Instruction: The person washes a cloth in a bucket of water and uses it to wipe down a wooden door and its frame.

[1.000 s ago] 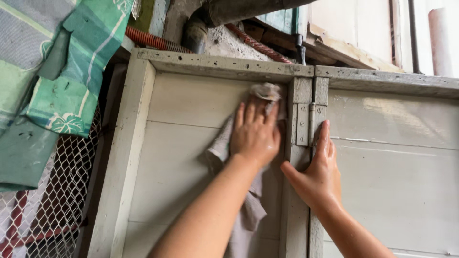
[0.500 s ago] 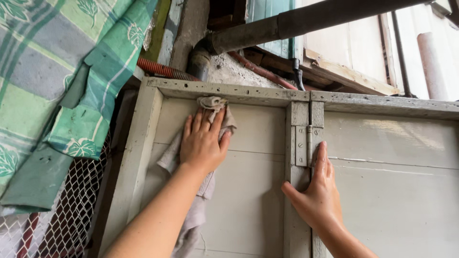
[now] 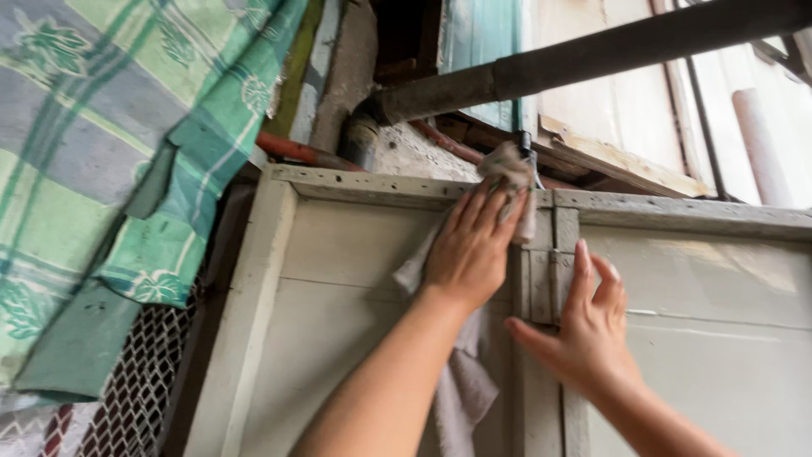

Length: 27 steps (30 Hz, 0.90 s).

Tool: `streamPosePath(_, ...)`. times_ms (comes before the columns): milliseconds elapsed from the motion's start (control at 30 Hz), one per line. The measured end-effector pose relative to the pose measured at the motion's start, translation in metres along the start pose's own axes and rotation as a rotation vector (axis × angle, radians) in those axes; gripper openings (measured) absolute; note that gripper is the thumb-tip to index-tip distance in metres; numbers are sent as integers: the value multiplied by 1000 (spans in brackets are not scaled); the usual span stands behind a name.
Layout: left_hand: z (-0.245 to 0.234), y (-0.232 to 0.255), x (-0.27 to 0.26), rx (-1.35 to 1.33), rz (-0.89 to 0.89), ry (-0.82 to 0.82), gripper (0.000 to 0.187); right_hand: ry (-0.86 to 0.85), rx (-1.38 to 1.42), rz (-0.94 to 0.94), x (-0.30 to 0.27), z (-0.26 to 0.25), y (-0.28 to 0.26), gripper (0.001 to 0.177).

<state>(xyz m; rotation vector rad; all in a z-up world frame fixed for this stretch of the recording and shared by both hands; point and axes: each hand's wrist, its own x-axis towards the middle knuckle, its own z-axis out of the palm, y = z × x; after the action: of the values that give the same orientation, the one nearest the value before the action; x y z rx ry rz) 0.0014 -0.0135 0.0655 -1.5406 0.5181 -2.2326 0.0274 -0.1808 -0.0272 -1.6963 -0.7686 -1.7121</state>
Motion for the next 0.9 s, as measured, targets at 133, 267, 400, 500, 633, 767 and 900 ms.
streamPosePath(133, -9, -4, 38, 25, -36, -251, 64, -28, -129, -73, 59, -2, -20, 139)
streamPosePath(267, -35, -54, 28, 229, -101, -369, 69, -131, -183, -80, 88, 1, -38, 136)
streamPosePath(400, -94, -144, -3, 488, -165, -406, 64, -185, -287, -102, 88, 5, -46, 124)
streamPosePath(500, -140, -186, -22, 495, -253, -350, 65, -118, -276, -221, 90, 16, -69, 118)
streamPosePath(633, -151, -185, -50, 491, -253, -225, 71, -177, -277, -308, 89, 40, -118, 104)
streamPosePath(767, -166, -157, -99, 570, -258, -388, 59, -117, -239, -370, 115, 46, -135, 98)
streamPosePath(900, -174, -156, -98, 561, -168, -524, 50, -183, -186, -278, 122, 45, -138, 77)
